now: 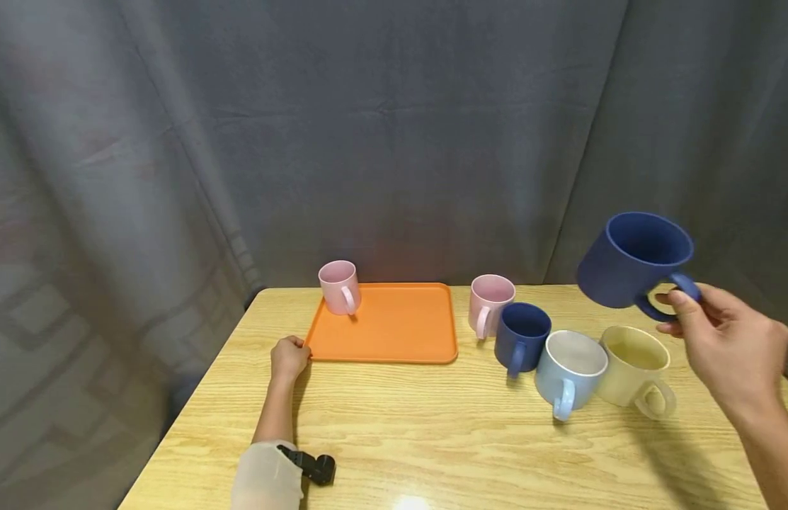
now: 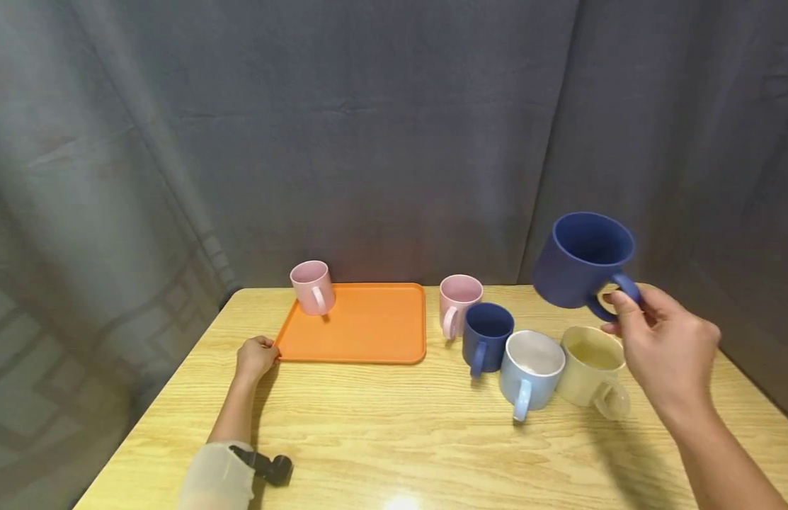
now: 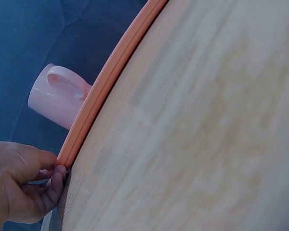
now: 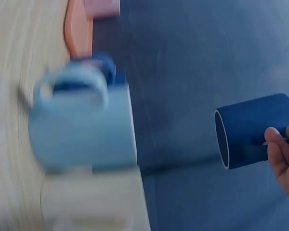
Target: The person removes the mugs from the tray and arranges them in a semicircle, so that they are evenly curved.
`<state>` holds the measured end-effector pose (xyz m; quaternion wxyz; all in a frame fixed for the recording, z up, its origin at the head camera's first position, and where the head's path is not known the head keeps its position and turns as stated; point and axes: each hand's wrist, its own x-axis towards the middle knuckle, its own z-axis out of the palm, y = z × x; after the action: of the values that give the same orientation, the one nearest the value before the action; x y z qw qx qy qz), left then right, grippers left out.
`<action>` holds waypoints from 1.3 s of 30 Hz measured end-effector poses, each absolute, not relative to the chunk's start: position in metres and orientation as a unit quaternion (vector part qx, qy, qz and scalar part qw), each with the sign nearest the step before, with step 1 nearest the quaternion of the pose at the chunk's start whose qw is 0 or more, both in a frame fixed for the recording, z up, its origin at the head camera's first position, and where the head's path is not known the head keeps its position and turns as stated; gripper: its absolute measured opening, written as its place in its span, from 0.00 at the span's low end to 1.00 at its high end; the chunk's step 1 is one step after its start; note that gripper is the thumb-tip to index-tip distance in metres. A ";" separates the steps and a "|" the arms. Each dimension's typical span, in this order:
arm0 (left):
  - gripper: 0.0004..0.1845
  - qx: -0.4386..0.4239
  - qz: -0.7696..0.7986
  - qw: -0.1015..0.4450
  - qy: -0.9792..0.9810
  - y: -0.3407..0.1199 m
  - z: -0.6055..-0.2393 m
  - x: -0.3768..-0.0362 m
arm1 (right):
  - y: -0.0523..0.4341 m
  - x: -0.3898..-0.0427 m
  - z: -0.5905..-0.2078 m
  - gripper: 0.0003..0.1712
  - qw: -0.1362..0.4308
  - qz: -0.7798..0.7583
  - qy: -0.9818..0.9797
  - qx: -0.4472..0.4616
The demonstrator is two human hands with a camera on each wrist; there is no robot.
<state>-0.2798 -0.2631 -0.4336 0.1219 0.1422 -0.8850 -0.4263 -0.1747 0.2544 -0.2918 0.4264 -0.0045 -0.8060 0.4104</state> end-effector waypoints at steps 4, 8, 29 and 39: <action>0.06 0.143 -0.423 0.126 -0.886 -0.263 -0.433 -0.280 | 0.287 -0.181 -0.300 0.19 0.410 0.481 -0.775 -0.011; 0.06 0.145 -0.425 0.124 -0.885 -0.263 -0.434 -0.280 | 0.311 -0.189 -0.313 0.24 0.435 0.509 -0.743 0.021; 0.06 0.148 -0.431 0.118 -0.882 -0.264 -0.435 -0.281 | 0.399 -0.221 -0.406 0.21 0.261 0.275 -0.920 -0.104; 0.06 0.151 -0.415 0.119 -0.890 -0.264 -0.435 -0.280 | 0.377 -0.207 -0.404 0.15 0.269 0.199 -0.941 -0.056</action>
<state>-0.2802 -0.2635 -0.4353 0.1185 0.1505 -0.8896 -0.4147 -0.2069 0.3774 -0.4041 0.2689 -0.0559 -0.9408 0.1989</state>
